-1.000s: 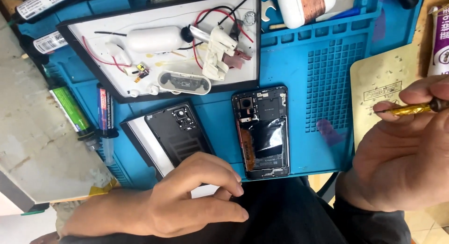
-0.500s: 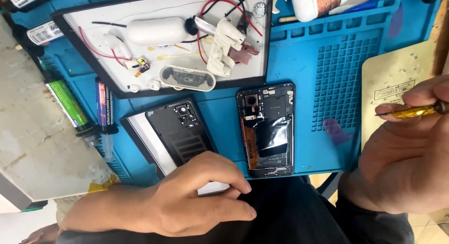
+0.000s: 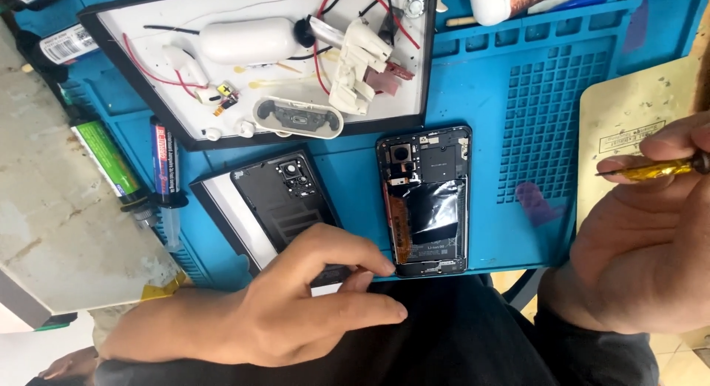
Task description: A technician disassembles a smartphone at a repair bench, removing screws and internal components.
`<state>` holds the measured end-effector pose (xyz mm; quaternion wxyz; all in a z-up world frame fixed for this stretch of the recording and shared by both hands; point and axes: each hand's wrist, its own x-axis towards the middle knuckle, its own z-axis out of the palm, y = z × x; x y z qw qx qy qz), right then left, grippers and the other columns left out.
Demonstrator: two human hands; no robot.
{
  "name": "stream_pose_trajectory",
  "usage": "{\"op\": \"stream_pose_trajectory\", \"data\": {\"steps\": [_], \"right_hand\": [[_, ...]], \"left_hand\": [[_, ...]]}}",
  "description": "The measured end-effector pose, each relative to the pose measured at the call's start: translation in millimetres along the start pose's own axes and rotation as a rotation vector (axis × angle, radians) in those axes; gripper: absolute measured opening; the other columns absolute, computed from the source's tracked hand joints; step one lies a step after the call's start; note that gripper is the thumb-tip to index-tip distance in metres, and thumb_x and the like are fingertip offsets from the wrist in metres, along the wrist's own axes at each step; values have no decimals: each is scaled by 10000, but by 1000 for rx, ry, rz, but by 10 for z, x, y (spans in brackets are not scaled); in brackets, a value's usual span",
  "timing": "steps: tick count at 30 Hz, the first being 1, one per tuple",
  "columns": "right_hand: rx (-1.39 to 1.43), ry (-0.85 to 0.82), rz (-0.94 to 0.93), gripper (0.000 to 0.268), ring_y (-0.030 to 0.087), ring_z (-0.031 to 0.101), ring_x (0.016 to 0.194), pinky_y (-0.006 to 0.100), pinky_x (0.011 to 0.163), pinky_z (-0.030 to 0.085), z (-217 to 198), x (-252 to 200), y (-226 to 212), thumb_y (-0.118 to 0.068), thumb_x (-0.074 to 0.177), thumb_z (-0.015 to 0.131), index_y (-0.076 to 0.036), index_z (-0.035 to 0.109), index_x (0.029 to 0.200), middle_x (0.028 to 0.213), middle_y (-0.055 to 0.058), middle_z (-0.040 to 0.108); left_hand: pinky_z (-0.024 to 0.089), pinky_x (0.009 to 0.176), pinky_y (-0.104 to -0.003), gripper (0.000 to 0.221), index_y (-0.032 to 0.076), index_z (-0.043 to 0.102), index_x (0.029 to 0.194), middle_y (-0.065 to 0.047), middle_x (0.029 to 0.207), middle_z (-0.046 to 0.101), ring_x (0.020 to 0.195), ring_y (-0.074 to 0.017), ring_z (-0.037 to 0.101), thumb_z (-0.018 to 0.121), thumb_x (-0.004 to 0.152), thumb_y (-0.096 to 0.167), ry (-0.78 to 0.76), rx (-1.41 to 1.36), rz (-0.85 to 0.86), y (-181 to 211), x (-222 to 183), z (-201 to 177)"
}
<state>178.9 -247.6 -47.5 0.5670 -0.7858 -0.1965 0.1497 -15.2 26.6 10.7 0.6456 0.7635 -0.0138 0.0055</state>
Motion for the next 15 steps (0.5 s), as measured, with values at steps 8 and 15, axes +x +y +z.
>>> {"op": "stream_pose_trajectory", "data": {"steps": [8,15], "right_hand": [[3,14,20,378,308,573,1431,458,1224,620,-82,-89,71,-357,1378,395,-78,474,1620,1555,197,488],[26,-2,25,389,297,548,1477,455,1257,598,-100,-95,154,-379,1394,375,-115,467,1664,1595,180,475]], "left_hand": [[616,866,-312,378,154,793,1092,-162,1170,616,1041,-254,692,560,1058,-142,199,142,-54,22,100,-24],[616,797,-243,289,134,789,993,-143,1132,574,915,-194,693,697,1008,-139,355,139,-81,13,99,-70]]}}
